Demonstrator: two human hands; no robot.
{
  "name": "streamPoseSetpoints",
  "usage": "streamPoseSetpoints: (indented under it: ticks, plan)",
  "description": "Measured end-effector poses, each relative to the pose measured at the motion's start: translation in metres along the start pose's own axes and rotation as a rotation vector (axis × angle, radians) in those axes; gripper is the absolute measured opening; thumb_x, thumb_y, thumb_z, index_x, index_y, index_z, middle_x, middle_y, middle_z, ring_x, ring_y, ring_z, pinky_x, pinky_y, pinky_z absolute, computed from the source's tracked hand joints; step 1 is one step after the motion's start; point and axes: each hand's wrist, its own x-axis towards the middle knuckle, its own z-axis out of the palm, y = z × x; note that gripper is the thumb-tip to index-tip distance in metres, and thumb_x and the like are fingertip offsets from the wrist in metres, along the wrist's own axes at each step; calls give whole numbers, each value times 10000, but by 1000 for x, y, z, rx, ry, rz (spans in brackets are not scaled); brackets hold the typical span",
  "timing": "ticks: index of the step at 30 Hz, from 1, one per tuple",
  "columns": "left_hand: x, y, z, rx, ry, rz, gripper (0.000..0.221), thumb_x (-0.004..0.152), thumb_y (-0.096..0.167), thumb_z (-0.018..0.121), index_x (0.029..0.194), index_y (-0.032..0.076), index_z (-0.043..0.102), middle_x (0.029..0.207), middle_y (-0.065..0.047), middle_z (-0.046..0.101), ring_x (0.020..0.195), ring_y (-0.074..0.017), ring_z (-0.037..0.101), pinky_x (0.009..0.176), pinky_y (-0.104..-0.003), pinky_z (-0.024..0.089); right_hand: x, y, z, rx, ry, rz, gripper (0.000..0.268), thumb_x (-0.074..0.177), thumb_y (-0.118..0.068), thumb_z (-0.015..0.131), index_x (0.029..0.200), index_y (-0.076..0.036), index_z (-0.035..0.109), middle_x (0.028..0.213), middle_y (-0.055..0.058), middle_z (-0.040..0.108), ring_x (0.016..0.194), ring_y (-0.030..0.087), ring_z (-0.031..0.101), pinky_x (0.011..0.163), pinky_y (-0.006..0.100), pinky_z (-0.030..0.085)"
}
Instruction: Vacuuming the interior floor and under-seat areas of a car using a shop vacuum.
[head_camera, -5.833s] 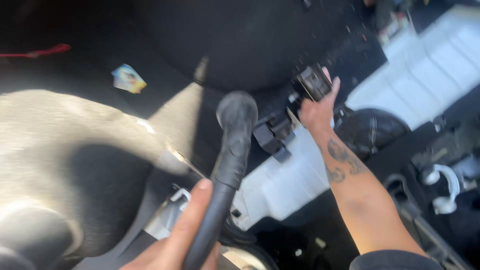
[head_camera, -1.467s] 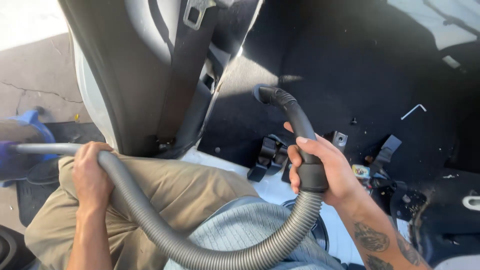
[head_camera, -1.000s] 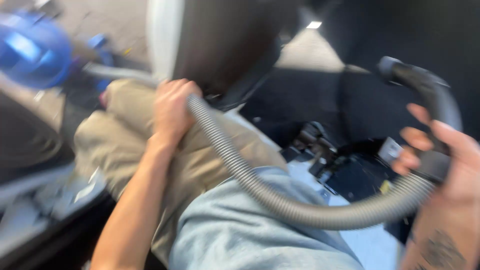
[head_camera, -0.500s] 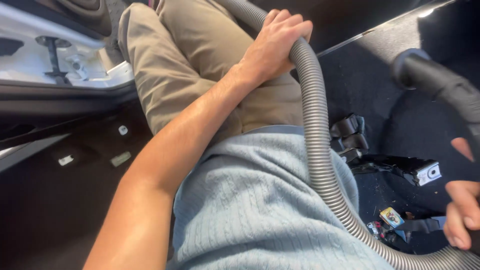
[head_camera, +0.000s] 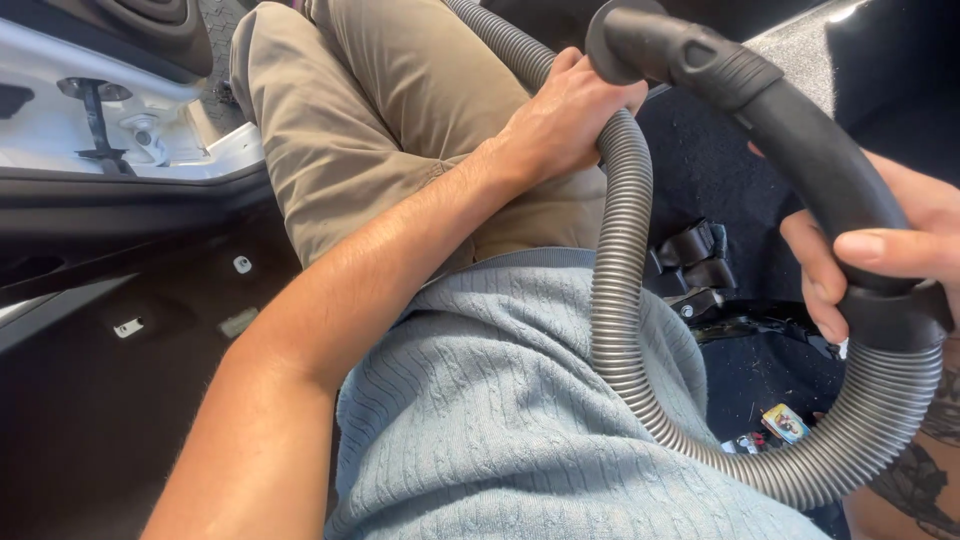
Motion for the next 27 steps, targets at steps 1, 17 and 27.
streamPoseSetpoints:
  ticks: [1,17,27]
  plan:
    - [0,6,-3,-7,-83,-89,198,748,107,767,869,99,610,956,-71,662,1100,-301,581,937,-464,379,2,2,-6,-18,11,3,923,899,-235,715,1667,-111,219,750,204,536,562,383,669,463,504,591]
    - [9,26,-17,93,-424,43,409,640,16,791,1010,102,639,1007,-94,627,1046,-331,572,929,-474,431,-49,-13,2,2,270,16,647,911,-131,678,1486,79,468,755,187,574,530,284,652,466,394,563]
    - [95,112,-10,-31,-1224,-31,600,639,32,736,1200,229,646,1105,-27,695,1098,-274,638,932,-420,492,-111,77,18,576,815,-582,842,869,-253,626,1609,52,367,721,75,554,597,232,649,598,370,564]
